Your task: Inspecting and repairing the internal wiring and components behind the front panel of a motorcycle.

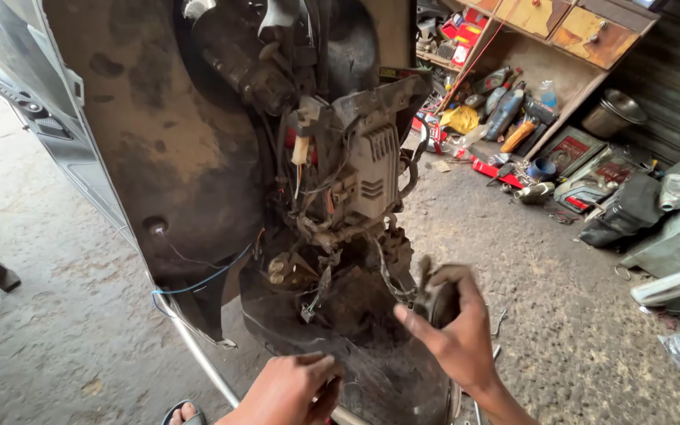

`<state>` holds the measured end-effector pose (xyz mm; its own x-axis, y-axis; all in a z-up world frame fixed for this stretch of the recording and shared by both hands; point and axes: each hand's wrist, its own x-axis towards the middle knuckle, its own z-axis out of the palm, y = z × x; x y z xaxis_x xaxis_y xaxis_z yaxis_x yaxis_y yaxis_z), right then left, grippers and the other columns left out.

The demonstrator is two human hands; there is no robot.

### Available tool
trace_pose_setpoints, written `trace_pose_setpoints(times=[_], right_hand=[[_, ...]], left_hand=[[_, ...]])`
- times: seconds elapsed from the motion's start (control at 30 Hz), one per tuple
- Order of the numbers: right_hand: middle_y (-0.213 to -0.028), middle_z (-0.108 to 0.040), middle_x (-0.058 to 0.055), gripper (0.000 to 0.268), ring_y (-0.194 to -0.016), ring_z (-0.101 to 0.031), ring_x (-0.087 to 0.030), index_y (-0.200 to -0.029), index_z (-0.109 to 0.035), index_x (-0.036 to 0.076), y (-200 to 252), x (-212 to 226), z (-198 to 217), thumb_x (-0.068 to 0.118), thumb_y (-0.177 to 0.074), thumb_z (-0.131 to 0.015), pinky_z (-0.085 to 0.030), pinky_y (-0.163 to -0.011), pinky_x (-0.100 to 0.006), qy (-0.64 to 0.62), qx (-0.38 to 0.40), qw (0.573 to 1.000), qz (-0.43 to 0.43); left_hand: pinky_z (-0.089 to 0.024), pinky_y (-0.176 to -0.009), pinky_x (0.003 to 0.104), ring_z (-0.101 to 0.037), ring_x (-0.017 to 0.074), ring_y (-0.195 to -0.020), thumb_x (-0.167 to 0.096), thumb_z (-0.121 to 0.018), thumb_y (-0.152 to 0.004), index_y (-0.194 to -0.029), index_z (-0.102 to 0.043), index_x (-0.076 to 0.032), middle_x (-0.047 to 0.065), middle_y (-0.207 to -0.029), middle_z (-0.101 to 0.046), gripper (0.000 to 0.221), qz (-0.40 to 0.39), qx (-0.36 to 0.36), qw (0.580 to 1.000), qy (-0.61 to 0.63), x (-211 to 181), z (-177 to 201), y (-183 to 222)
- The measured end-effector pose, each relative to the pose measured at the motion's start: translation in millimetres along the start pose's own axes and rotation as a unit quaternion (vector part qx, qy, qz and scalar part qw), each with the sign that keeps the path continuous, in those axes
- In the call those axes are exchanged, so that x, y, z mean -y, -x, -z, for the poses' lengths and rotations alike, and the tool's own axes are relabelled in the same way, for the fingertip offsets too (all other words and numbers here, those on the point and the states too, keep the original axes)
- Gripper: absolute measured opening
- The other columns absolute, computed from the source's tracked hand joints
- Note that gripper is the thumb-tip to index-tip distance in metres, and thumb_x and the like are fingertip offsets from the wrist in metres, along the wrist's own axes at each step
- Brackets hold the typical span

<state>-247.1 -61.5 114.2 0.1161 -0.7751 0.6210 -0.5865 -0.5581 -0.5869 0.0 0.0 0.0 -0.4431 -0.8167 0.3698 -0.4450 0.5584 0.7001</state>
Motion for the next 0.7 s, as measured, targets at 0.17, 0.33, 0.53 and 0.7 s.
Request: trace_pose_setpoints(times=[0.17, 0.33, 0.53, 0.7], right_hand=[[-0.076, -0.062, -0.011, 0.048, -0.056, -0.056, -0.021, -0.108, -0.061, 0.002, 30.4, -26.3, -4.3, 0.036, -0.080, -0.077, -0.049, -0.045, -0.036, -0.311, 0.191, 0.897, -0.249], [-0.084, -0.070, -0.019, 0.057, -0.067, -0.071, -0.023, -0.119, -0.059, -0.007, 38.7, 2.3, -3.5, 0.046, -0.098, -0.064, -0.056, -0.047, -0.032, -0.584, 0.288, 0.683, -0.331], [-0.088, -0.072, -0.022, 0.064, -0.067, -0.073, -0.023, -0.118, -0.060, -0.007, 40.6, -7.8, -11.1, 0.054, -0.099, -0.056, -0.056, -0.046, -0.031, -0.601, 0.309, 0.657, -0.333], [-0.094, -0.072, -0.023, 0.063, -0.073, -0.076, -0.030, -0.122, -0.058, -0.007, 41.6, -18.5, -18.8, 0.052, -0.101, -0.052, -0.062, -0.052, -0.037, -0.580, 0.374, 0.665, -0.284]], left_hand=[[-0.058, -0.056, 0.031, -0.071, 0.0154, -0.062, -0.010, -0.071, -0.088, -0.099, -0.073, -0.004, 0.005, -0.079, -0.073, 0.013, 0.098, -0.016, 0.988, 0.118, -35.4, 17.4, -17.5], [-0.043, -0.051, 0.029, -0.057, 0.0108, -0.057, -0.017, -0.076, -0.085, -0.125, -0.069, -0.007, 0.005, -0.068, -0.068, 0.042, 0.251, -0.092, 0.924, 0.274, -86.1, 45.5, -33.0], [-0.047, -0.061, 0.025, -0.059, 0.0079, -0.069, -0.015, -0.072, -0.085, -0.123, -0.070, 0.002, 0.001, -0.077, -0.065, 0.042, 0.141, -0.114, 0.910, 0.374, -74.5, 32.3, -22.3], [-0.055, -0.064, 0.031, -0.067, 0.0133, -0.069, -0.023, -0.072, -0.092, -0.100, -0.067, 0.005, 0.005, -0.074, -0.069, 0.030, 0.241, -0.109, 0.810, 0.523, -76.3, 26.5, -23.9]])
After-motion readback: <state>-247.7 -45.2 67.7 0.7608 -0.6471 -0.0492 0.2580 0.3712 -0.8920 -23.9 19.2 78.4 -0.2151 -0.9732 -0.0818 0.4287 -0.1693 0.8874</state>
